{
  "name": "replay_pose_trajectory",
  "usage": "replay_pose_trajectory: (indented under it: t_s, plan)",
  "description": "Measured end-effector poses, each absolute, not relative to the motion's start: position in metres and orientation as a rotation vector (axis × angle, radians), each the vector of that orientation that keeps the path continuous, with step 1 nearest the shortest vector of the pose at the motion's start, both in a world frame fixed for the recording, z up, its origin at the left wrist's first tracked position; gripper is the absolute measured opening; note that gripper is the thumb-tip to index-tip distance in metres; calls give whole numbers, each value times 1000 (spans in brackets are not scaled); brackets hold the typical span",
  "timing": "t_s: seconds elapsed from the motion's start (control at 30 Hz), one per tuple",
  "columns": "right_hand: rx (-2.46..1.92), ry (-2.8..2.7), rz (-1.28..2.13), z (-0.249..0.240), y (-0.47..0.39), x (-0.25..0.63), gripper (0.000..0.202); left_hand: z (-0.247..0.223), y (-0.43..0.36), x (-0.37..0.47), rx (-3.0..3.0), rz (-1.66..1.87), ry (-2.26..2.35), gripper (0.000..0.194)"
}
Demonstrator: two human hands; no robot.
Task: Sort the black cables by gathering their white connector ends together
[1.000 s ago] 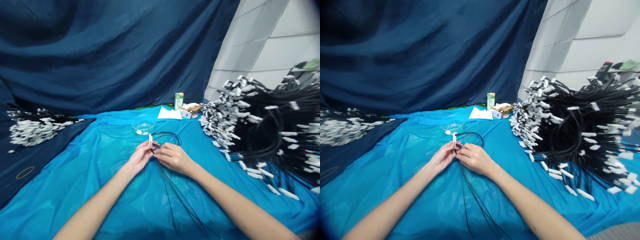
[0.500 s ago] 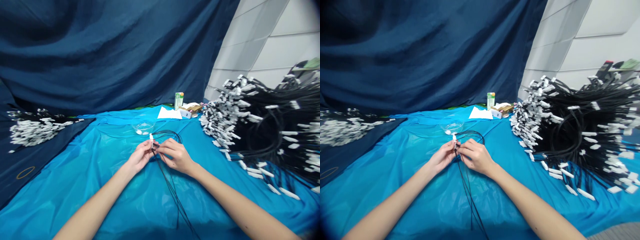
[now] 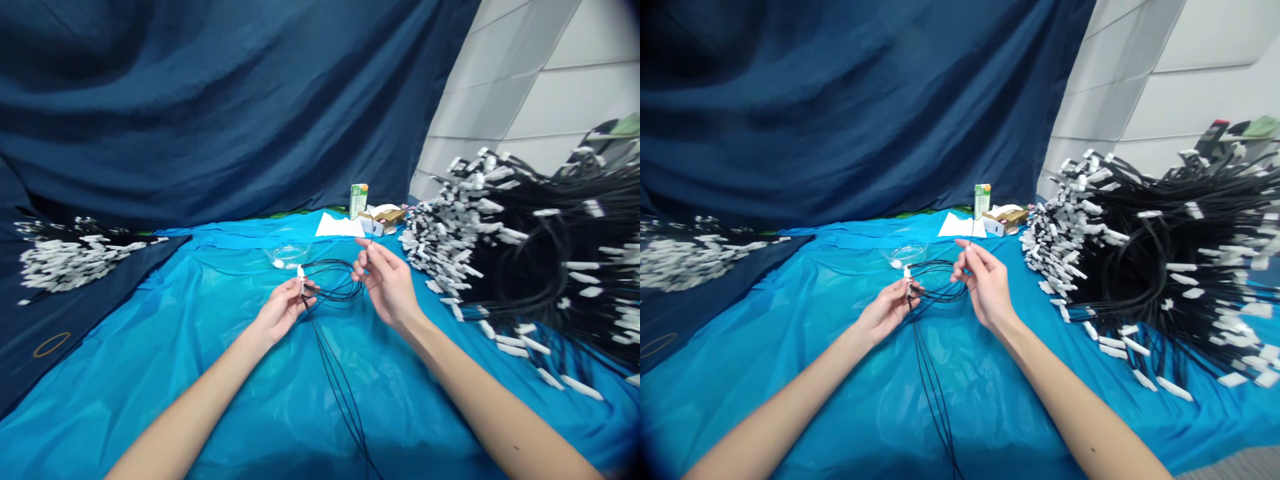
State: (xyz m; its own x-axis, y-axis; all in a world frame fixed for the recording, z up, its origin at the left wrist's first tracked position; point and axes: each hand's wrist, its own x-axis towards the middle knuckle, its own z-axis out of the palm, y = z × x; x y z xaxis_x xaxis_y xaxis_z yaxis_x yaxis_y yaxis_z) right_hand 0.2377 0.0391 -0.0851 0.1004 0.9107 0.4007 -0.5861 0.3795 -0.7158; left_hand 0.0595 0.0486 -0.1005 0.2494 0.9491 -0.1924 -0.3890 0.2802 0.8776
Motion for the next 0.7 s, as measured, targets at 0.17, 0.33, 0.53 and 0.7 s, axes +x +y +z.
replay_pose_trajectory:
  t_s: [0.17, 0.33, 0.53, 0.7]
  plan:
    - [-514, -907, 868, -83, 46, 251, 32, -102, 49, 59, 817, 1066, 862, 12]
    - [-706, -1204, 479, -89, 45, 250, 31, -103, 50, 59, 852, 1079, 890, 14]
    - [-777, -1552, 235, -95, 40, 242, 14, -104, 49, 59, 857, 1101, 889, 14]
    - [-782, -1678, 203, -96, 39, 237, 8, -103, 49, 59, 877, 1084, 873, 15]
